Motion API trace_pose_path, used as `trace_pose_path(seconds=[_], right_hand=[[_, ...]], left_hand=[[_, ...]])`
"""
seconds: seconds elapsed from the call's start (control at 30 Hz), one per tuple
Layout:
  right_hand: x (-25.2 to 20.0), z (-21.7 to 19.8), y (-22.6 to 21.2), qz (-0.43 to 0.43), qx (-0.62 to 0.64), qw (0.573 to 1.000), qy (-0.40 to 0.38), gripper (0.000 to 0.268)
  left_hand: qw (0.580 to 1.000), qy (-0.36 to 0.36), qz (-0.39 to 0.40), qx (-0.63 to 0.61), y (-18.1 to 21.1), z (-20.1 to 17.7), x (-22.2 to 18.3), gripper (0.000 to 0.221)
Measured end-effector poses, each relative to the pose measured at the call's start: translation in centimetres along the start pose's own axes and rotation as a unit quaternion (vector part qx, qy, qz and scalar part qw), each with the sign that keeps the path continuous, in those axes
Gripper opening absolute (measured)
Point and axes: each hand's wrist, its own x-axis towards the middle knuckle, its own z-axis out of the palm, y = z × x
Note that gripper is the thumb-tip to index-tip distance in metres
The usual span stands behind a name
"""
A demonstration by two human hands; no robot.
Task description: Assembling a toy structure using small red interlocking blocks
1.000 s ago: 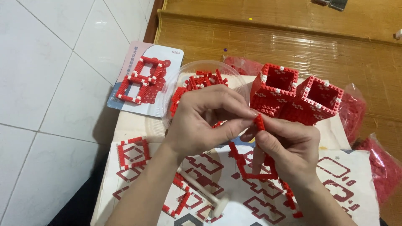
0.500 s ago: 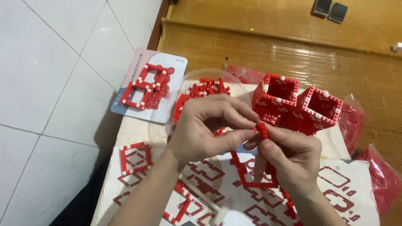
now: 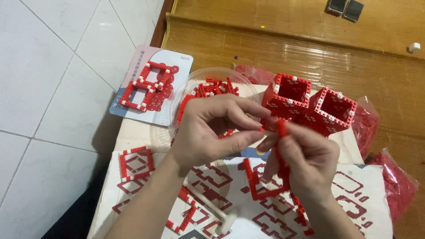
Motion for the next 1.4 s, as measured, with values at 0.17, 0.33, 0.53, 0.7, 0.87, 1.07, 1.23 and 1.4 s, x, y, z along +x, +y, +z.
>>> trace_pose_path(seconds=[0.17,0.33,0.53,0.7,0.87,1.07,1.23,1.4], right_hand=[[1.2,0.1,-0.5,0.016,0.099,0.992,0.081,0.024],[1.7,0.1,-0.4,0.057,0.159,0.977,0.129,0.021],[1.8,0.6,-0.7,0.095,0.169,0.97,0.147,0.012],[1.6,0.5,-1.0,0.111,0.188,0.971,0.098,0.016],[1.3,0.2,-0.5,0.115,0.207,0.968,0.08,0.021],[1.0,-0.2,-0.5,0.1,0.173,0.977,0.073,0.049],[1.1,-0.6,0.1,0.049,0.174,0.982,-0.043,0.036],[0.6,0.3,-0.6,0.063,0.024,0.995,-0.067,0.042]], left_hand=[[1.0,0.021,-0.014,-0.014,0.3,-0.4,-0.1,0.009],[0.999,0.01,-0.036,-0.026,0.4,-0.4,-0.3,0.009],[0.999,-0.006,-0.042,-0.007,-0.3,-0.9,-0.1,0.011],[0.994,-0.001,-0.002,0.108,-0.9,-1.1,0.5,0.013],[0.988,-0.057,-0.039,0.139,-0.8,-0.9,0.6,0.013],[0.991,-0.052,-0.046,0.111,-0.3,-0.9,0.6,0.014],[0.996,0.011,-0.041,0.084,-0.5,-0.9,0.2,0.015],[0.995,-0.014,0.016,0.097,-0.5,-1.4,0.0,0.015]])
